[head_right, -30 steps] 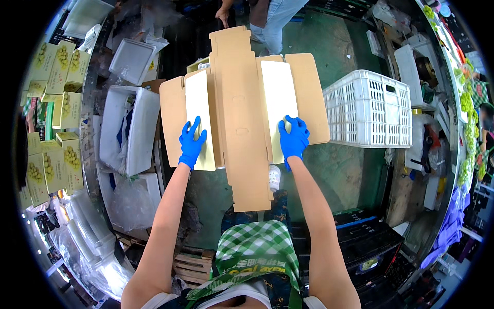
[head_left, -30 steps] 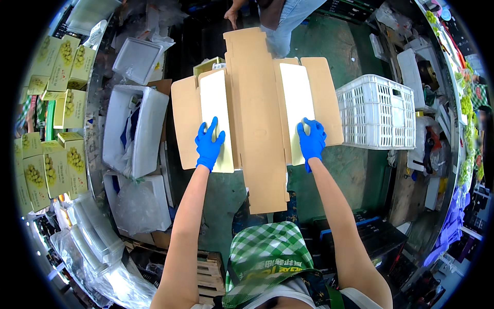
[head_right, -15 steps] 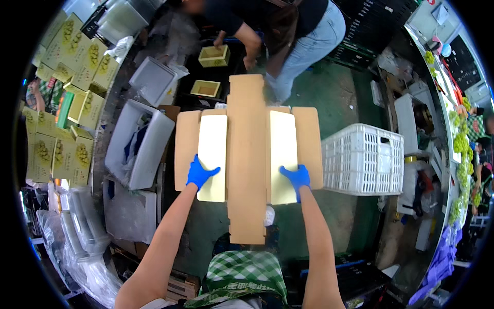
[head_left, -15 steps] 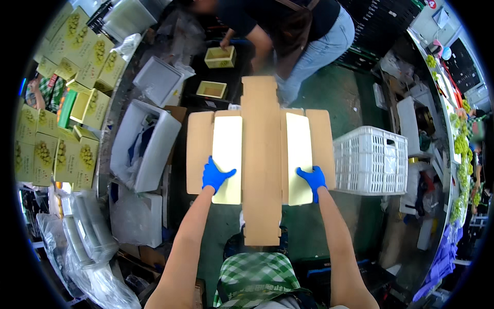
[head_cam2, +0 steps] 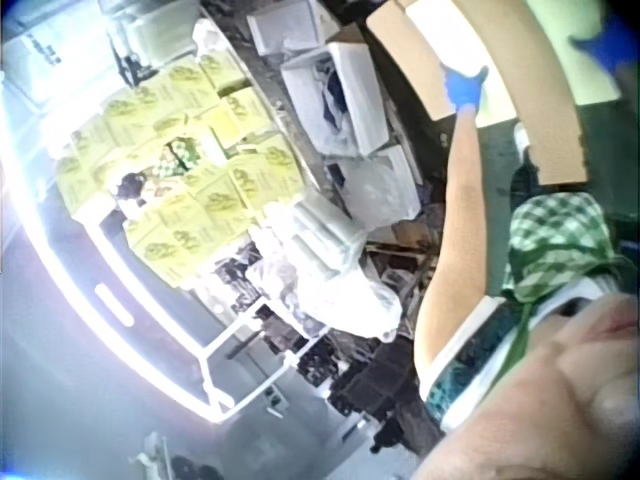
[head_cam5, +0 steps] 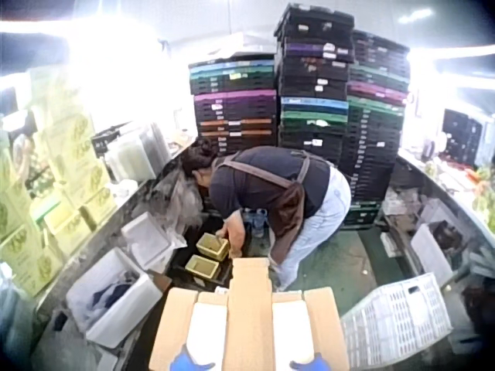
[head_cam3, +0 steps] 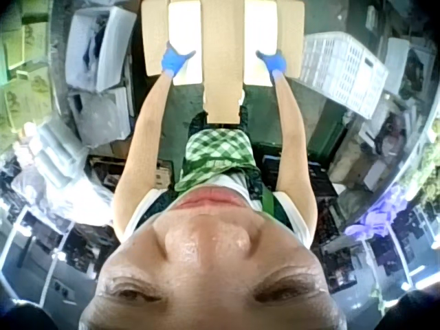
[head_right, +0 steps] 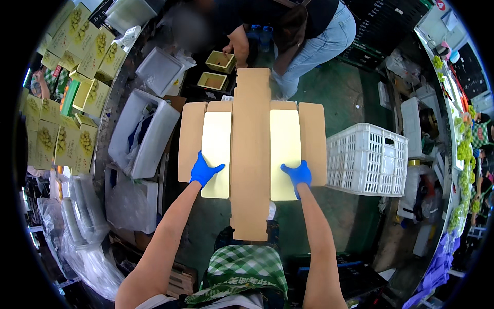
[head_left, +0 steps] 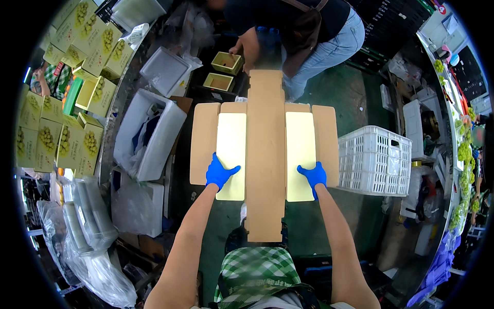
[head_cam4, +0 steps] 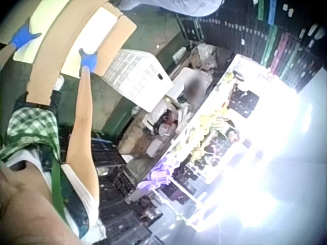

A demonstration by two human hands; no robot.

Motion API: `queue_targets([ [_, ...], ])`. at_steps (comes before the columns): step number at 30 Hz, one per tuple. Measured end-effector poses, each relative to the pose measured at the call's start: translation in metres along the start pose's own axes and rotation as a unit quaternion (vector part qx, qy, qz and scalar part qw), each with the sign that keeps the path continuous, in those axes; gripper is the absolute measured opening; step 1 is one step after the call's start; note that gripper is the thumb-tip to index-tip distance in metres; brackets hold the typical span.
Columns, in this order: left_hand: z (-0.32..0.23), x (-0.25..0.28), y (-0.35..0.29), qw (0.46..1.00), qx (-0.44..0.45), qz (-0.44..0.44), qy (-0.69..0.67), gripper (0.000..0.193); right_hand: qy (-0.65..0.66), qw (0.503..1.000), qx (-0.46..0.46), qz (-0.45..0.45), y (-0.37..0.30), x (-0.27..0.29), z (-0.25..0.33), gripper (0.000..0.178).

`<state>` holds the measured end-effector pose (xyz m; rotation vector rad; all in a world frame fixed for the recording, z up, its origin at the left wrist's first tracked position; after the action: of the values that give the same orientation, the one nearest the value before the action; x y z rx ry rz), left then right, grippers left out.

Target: The person assembles a cardboard box insert by folding the side flaps and placing it into a larger cardboard box shell while assisted by another person who holds the components in place.

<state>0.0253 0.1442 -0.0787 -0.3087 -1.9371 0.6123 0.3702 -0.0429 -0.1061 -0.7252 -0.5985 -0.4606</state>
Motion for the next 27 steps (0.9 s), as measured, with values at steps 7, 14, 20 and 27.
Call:
queue_targets([
  [7, -0.006, 0.004, -0.011, 0.999, -0.02, -0.041, -0.017, 0.114, -0.092, 0.995, 0.019, -0.022, 0.005, 0.005, 0.011, 0.088],
  [14, -0.009, 0.009, -0.007, 0.987, -0.13, -0.056, -0.07, 0.104, -0.098, 0.989, 0.076, -0.079, 0.0, 0.014, 0.023, 0.081],
  [20, -0.004, 0.014, -0.003, 0.989, -0.119, -0.058, -0.063, 0.095, -0.075, 0.994, 0.075, -0.033, -0.005, 0.017, 0.034, 0.089],
  [27, -0.024, 0.008, -0.018, 0.993, -0.095, -0.07, -0.027, 0.088, -0.106, 0.991, 0.075, -0.008, -0.003, 0.012, 0.044, 0.099],
])
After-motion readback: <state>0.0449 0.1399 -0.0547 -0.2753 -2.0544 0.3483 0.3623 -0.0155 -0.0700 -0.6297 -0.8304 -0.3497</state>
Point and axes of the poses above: each hand's wrist, its own y-axis towards the middle knuckle, its own x-axis out of the back of the hand, z = x × y, the point moved 7 cm from there along y, towards the middle knuckle, and after that the axes turned 12 degrees about x, right-handed, at the moved point
